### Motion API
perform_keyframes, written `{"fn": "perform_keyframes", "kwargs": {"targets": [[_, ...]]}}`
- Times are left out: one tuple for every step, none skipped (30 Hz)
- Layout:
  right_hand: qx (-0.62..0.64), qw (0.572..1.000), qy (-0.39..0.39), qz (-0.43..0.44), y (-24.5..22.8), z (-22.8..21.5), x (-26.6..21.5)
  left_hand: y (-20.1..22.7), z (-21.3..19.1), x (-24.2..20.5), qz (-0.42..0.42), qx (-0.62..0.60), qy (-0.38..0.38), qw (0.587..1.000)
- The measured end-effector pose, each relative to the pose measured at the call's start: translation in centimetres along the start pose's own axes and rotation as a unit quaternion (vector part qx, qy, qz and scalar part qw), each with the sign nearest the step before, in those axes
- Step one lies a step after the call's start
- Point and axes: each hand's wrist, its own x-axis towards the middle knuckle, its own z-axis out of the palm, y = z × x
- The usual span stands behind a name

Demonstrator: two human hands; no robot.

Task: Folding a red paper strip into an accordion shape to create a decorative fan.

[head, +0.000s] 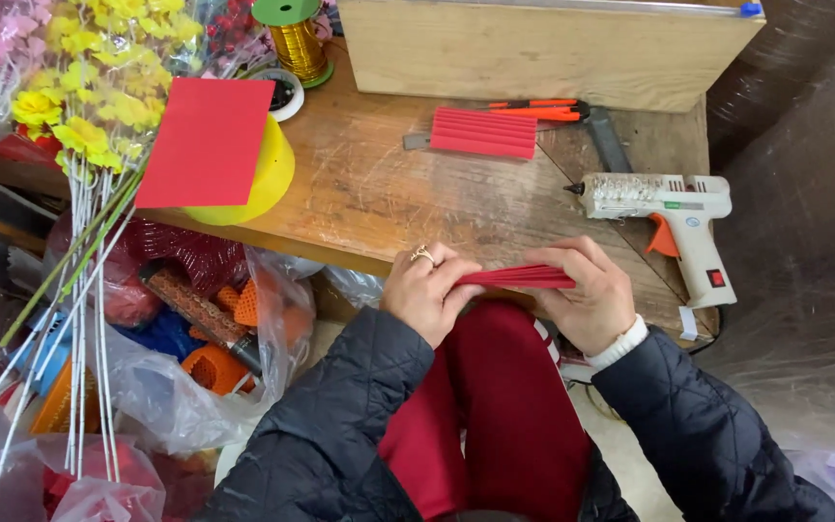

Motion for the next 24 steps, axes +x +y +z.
{"fn": "perform_keyframes", "kwargs": {"targets": [[-0.001,1.0,-0.001,0.001,-0.6,-0.3,0.3,-0.1,-0.2,0.2,-0.001,-0.001,-0.001,1.0],[0.041,0.999,-0.009,-0.013,-1.1,-0.7,0.5,-0.1,-0.4,0.4,0.001,0.0,0.004,1.0],[0.083,0.996,-0.017,-0.028,-1.6,-1.0,0.8,-0.1,-0.5,0.6,0.002,0.001,0.009,1.0],[0.082,0.996,-0.017,-0.027,-1.7,-0.9,0.8,-0.3,-0.4,0.6,0.002,-0.001,0.008,1.0],[0.084,0.996,-0.009,-0.039,-1.7,-0.8,0.7,-0.4,-0.3,0.6,-0.001,0.0,0.007,1.0],[0.086,0.995,-0.001,-0.052,-1.7,-0.7,0.8,-0.6,-0.2,0.8,-0.003,0.0,0.006,1.0],[0.084,0.995,0.0,-0.051,-1.1,-0.5,1.0,-1.1,0.3,0.9,-0.002,-0.001,0.006,1.0],[0.025,0.993,0.022,-0.111,-0.6,-0.4,1.3,-1.6,0.8,1.0,0.035,0.052,0.02,0.998],[-0.035,0.984,0.044,-0.169,-0.1,-0.2,1.6,-2.2,1.2,1.2,0.071,0.104,0.034,0.991],[-0.035,0.984,0.044,-0.169,0.4,0.0,1.9,-2.8,1.9,1.5,0.071,0.104,0.034,0.991],[-0.092,0.971,0.077,-0.206,0.8,0.3,2.3,-3.5,2.5,1.8,0.1,0.134,0.056,0.984],[-0.15,0.953,0.11,-0.241,1.1,0.6,2.7,-4.2,3.2,2.1,0.129,0.163,0.078,0.975],[-0.15,0.952,0.11,-0.241,2.5,1.8,2.3,-5.4,4.6,1.2,0.129,0.163,0.079,0.975],[-0.138,0.957,0.101,-0.234,4.1,2.9,2.1,-6.7,6.2,0.6,0.13,0.163,0.077,0.975],[-0.126,0.961,0.091,-0.227,5.7,4.1,1.9,-8.0,7.8,0.0,0.132,0.163,0.075,0.975],[-0.128,0.961,0.091,-0.226,5.7,4.3,1.7,-8.2,8.0,-0.5,0.132,0.161,0.074,0.975],[-0.105,0.97,0.074,-0.208,5.6,4.6,1.6,-8.4,8.2,-1.1,0.124,0.163,0.054,0.977],[-0.081,0.977,0.053,-0.189,5.5,4.9,1.1,-8.5,8.4,-1.9,0.114,0.164,0.031,0.979],[-0.081,0.978,0.051,-0.187,6.0,5.0,1.4,-8.8,8.6,-1.7,0.112,0.162,0.029,0.98],[-0.06,0.984,0.036,-0.165,6.3,5.3,1.5,-9.1,8.6,-1.7,0.093,0.145,0.02,0.985],[-0.038,0.989,0.021,-0.143,6.6,5.6,1.5,-9.3,8.6,-1.8,0.074,0.127,0.011,0.989],[-0.038,0.989,0.019,-0.143,6.3,5.4,1.7,-9.6,8.4,-1.5,0.073,0.126,0.01,0.989],[-0.007,0.995,-0.001,-0.1,6.0,5.2,1.9,-9.8,8.2,-1.2,0.049,0.097,0.001,0.994],[0.023,0.998,-0.021,-0.057,5.7,4.9,2.0,-9.9,8.0,-1.0,0.025,0.068,-0.009,0.997]]}}
